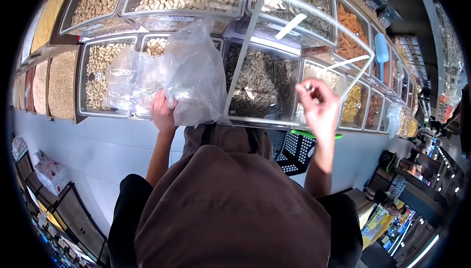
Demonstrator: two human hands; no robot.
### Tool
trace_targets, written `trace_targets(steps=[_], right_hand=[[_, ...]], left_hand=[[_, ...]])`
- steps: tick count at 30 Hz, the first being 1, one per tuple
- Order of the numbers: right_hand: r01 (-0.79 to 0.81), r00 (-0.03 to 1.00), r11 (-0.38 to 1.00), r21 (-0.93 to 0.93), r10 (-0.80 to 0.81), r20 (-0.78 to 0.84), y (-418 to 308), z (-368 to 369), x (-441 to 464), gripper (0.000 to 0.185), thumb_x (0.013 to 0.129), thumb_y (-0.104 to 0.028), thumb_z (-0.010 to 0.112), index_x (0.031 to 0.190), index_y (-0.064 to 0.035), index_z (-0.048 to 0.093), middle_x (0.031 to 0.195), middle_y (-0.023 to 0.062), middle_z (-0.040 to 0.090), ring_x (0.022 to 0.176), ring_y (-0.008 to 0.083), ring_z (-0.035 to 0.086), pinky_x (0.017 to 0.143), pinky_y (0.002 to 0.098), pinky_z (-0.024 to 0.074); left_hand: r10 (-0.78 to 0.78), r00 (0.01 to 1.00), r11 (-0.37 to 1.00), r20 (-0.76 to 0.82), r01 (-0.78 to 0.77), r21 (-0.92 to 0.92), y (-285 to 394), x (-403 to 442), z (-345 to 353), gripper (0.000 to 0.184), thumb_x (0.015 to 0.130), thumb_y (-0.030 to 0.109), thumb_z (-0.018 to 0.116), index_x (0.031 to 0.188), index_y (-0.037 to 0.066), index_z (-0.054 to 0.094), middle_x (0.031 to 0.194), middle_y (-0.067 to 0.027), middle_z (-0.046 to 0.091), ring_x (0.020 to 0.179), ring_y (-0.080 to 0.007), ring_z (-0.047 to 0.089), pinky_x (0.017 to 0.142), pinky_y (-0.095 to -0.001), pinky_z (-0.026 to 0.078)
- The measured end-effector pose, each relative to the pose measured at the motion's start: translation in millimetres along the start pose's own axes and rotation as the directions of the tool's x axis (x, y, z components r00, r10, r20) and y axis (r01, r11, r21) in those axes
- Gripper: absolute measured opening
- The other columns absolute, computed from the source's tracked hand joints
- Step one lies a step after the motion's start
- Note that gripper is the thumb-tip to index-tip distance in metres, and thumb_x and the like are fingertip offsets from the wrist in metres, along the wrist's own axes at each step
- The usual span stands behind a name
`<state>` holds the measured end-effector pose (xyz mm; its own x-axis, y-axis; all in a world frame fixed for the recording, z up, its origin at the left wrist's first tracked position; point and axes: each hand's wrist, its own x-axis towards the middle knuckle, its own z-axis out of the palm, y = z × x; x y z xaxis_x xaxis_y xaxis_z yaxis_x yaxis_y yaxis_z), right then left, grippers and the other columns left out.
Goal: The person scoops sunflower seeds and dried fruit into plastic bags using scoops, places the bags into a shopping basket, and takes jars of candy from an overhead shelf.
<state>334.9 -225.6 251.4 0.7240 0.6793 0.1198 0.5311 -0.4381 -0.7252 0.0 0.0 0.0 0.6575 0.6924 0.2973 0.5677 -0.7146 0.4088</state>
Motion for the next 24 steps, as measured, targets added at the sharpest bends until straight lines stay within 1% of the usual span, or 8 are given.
trace_targets(steps=[3, 6, 11, 13, 17, 21, 23, 24], right_hand=[[0.048, 0.999, 0.997, 0.056, -0.048, 0.014, -18.9, -7.9, 72.5, 0.013, 0.09, -0.014, 0.072, 0.095, -0.0022, 0.072, 0.072, 0.0056, 0.068, 0.055, 0.007, 0.059, 0.044, 0.021, 0.0441], [0.053, 0.985, 0.994, 0.095, -0.068, 0.159, -35.4, 6.5, 144.8, 0.011, 0.091, -0.009, 0.07, 0.097, -0.0004, 0.072, 0.065, 0.0024, 0.064, 0.052, 0.0058, 0.059, 0.046, 0.019, 0.0441], [-0.08, 0.94, 0.976, 0.201, 0.007, 0.34, -37.1, 57.6, 256.8, 0.019, 0.09, -0.01, 0.072, 0.1, 0.0064, 0.069, 0.073, 0.0056, 0.067, 0.058, 0.0102, 0.065, 0.053, 0.023, 0.0527], [-0.002, 0.928, 0.998, 0.061, -0.021, 0.371, -40.1, 71.5, 281.9, 0.018, 0.091, -0.01, 0.071, 0.099, 0.0053, 0.069, 0.073, 0.0055, 0.066, 0.057, 0.0108, 0.064, 0.052, 0.0235, 0.0526], [-0.062, 0.914, 0.997, 0.046, 0.038, 0.404, -32.8, 97.5, 308.8, 0.011, 0.09, -0.009, 0.071, 0.089, 0.002, 0.069, 0.072, 0.0034, 0.066, 0.057, 0.01, 0.063, 0.05, 0.024, 0.0525], [-0.038, 0.881, 0.999, 0.031, 0.019, 0.473, -34.3, 95.6, 308.8, 0.011, 0.094, -0.008, 0.066, 0.096, 0.002, 0.068, 0.083, 0.0063, 0.069, 0.067, 0.0113, 0.067, 0.059, 0.0221, 0.0551], [0.017, 0.894, 0.998, 0.054, -0.039, 0.447, -31.5, 88.9, 302.4, 0.02, 0.095, -0.016, 0.066, 0.103, 0.0028, 0.068, 0.087, 0.0066, 0.069, 0.07, 0.0121, 0.068, 0.061, 0.0226, 0.0551], [0.168, 0.91, 0.985, -0.04, -0.139, 0.392, -26.8, 86.7, 294.8, 0.03, 0.096, -0.024, 0.066, 0.108, 0.003, 0.066, 0.086, 0.008, 0.069, 0.075, 0.0147, 0.068, 0.069, 0.0268, 0.0561]], left_hand=[[0.059, 0.986, 0.996, -0.155, -0.067, -0.05, 3.2, 34.4, 24.2, 0.027, 0.079, 0.024, 0.069, 0.096, 0.004, 0.07, 0.126, -0.0181, 0.063, 0.119, -0.039, 0.058, 0.101, -0.0496, 0.041], [-0.061, 0.998, 0.997, -0.003, 0.06, -0.037, 7.6, 9.2, -6.3, 0.027, 0.076, 0.023, 0.07, 0.094, 0.003, 0.07, 0.129, -0.0173, 0.062, 0.122, -0.0389, 0.056, 0.103, -0.0486, 0.039], [-0.122, 0.99, 0.986, -0.069, 0.113, -0.125, 11.6, 9.3, -18.3, 0.025, 0.073, 0.021, 0.072, 0.088, 0.001, 0.068, 0.13, -0.0169, 0.062, 0.124, -0.0349, 0.055, 0.104, -0.0472, 0.039], [-0.075, 0.994, 0.988, -0.085, 0.063, -0.142, 13.4, 13.4, -16.5, 0.023, 0.072, 0.018, 0.073, 0.084, 0.0, 0.066, 0.129, -0.0168, 0.062, 0.124, -0.0337, 0.055, 0.105, -0.0463, 0.039], [-0.074, 0.993, 0.986, -0.088, 0.059, -0.158, 8.6, 11.3, -18.6, 0.025, 0.069, 0.018, 0.076, 0.081, 0.0, 0.064, 0.127, -0.0164, 0.064, 0.124, -0.0329, 0.056, 0.105, -0.0453, 0.04], [-0.089, 0.994, 0.988, -0.068, 0.08, -0.129, 9.9, 12.3, -15.1, 0.025, 0.069, 0.019, 0.076, 0.081, 0.001, 0.064, 0.129, -0.0148, 0.062, 0.125, -0.0318, 0.055, 0.106, -0.0455, 0.04], [-0.079, 0.996, 0.985, -0.034, 0.073, -0.155, 8.9, 13.7, -12.1, 0.025, 0.07, 0.02, 0.076, 0.081, 0.001, 0.064, 0.13, -0.0144, 0.062, 0.127, -0.0314, 0.053, 0.107, -0.0465, 0.038], [-0.101, 0.995, 0.988, 0.001, 0.1, -0.12, 10.5, 14.4, -15.1, 0.024, 0.071, 0.021, 0.075, 0.08, 0.001, 0.065, 0.131, -0.0149, 0.061, 0.127, -0.0313, 0.053, 0.108, -0.0471, 0.037]])
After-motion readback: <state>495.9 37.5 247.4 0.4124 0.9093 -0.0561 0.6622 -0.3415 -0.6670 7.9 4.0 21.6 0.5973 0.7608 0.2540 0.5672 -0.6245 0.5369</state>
